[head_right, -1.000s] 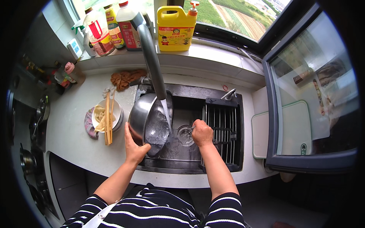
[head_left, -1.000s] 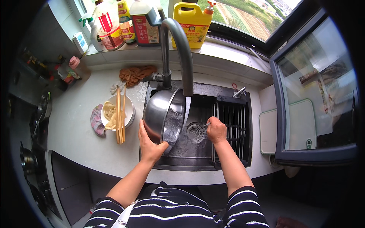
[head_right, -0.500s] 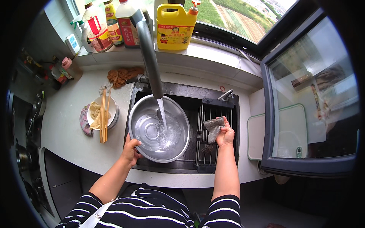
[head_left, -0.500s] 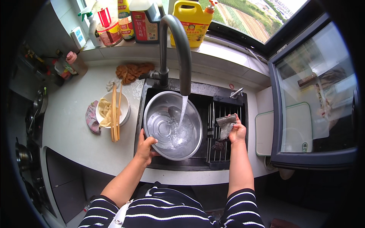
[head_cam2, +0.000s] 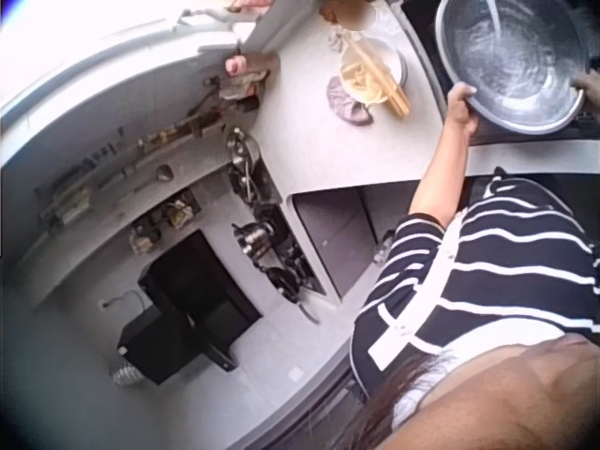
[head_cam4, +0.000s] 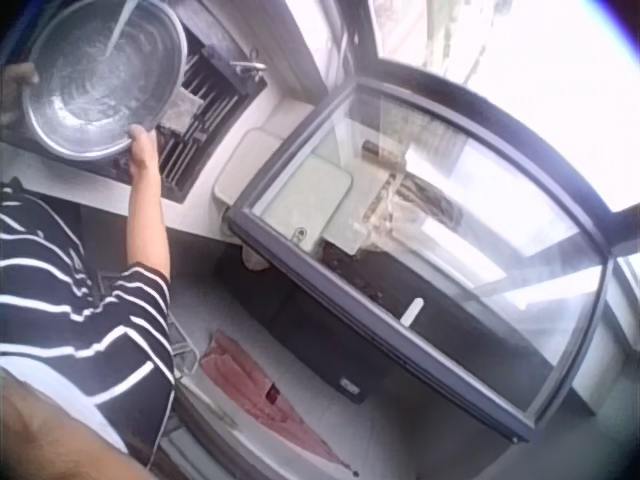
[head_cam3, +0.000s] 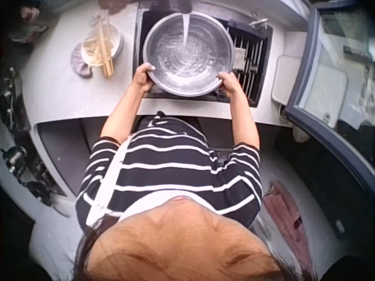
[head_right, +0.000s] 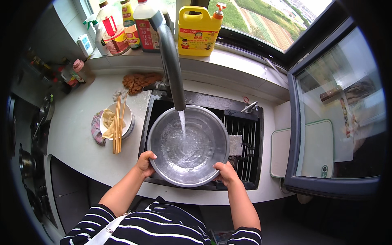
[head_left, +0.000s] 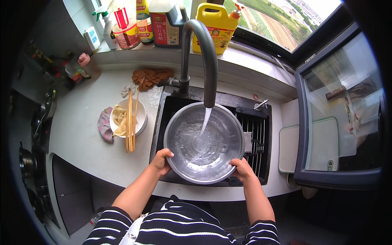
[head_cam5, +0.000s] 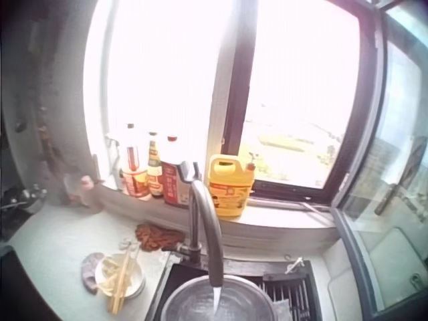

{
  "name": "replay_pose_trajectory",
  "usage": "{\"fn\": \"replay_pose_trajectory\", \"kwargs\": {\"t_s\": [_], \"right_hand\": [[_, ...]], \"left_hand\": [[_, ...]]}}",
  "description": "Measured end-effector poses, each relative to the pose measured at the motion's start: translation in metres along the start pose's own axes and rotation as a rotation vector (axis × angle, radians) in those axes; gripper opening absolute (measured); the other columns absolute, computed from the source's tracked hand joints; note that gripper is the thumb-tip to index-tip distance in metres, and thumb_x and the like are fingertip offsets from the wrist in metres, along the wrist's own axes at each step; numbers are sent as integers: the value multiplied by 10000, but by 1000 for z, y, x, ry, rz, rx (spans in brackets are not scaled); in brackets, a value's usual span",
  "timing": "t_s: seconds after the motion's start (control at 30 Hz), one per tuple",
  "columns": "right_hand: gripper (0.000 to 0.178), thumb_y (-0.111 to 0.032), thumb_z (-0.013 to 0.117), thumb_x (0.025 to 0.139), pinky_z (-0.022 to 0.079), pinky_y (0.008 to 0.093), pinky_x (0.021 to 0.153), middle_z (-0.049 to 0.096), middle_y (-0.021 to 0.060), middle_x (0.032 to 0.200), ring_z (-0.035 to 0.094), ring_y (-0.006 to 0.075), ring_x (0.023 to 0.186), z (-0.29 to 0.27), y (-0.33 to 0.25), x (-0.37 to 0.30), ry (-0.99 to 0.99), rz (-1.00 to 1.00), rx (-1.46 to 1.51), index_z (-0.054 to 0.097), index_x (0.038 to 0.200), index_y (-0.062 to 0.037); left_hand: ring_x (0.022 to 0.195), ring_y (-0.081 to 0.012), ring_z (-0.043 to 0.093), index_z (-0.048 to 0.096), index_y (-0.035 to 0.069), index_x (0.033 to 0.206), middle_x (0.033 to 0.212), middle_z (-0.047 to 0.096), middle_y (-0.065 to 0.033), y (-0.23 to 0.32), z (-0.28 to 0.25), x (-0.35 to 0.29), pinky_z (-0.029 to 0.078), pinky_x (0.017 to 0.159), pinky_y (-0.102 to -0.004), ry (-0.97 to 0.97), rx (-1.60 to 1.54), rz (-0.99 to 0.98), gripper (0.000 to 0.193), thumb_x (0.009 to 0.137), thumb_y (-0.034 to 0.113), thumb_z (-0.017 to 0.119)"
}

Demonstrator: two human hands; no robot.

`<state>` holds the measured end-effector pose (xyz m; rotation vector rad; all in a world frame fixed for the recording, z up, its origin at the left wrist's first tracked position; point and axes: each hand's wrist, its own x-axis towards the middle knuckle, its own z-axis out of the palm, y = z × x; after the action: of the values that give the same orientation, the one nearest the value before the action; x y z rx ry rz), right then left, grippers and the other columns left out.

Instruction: The person washes a metal bowl, a metal strainer, and a ladle in a kitchen sink using a scrubber and running water. They scrub the items thoroughly under the tap and rinse them before placing them aside.

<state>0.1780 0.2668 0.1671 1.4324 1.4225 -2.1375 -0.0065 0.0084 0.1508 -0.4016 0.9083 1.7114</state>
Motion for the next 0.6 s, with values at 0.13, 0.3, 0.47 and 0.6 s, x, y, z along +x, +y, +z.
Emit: {"fn": "replay_pose_trajectory", "kwargs": {"t_s": [0.13, 0.3, 0.47, 0.6], "right_hand": [[409, -72, 480, 740, 560, 364, 511, 598, 149, 932, 627, 245, 681, 8, 0, -36, 153, -23, 79, 465, 1133, 40], [369, -49, 475, 763, 569, 349, 495, 583, 161, 935, 628, 258, 722, 18, 9, -47, 157, 30, 99, 453, 1114, 62], [242, -43, 516, 760, 554, 305, 429, 595, 128, 768, 616, 228, 570, 22, 39, -32, -30, 291, 310, 512, 976, 66], [151, -41, 533, 755, 533, 296, 409, 579, 98, 709, 596, 208, 537, 29, 55, -20, -104, 364, 408, 520, 885, 35]], "left_hand": [[1315, -323, 222, -32, 84, 1462, 1427, 218, -205, 33, 45, 25, 221, 1055, -408, 335, 533, 292, 968, 707, 144, 571], [1396, -349, -23, 45, -115, 1392, 1473, 33, -291, 144, 69, 96, 75, 1122, -350, 754, 776, 1010, 942, 720, 247, 597], [1164, -346, 497, 404, -93, 1288, 1202, 534, -270, 175, 63, 115, 373, 983, -349, 679, 882, 885, 727, 680, 252, 604], [1204, -363, 456, 254, -87, 1371, 1296, 451, -282, 127, 64, 95, 350, 1008, -352, 536, 911, 918, 873, 699, 317, 639]]}}
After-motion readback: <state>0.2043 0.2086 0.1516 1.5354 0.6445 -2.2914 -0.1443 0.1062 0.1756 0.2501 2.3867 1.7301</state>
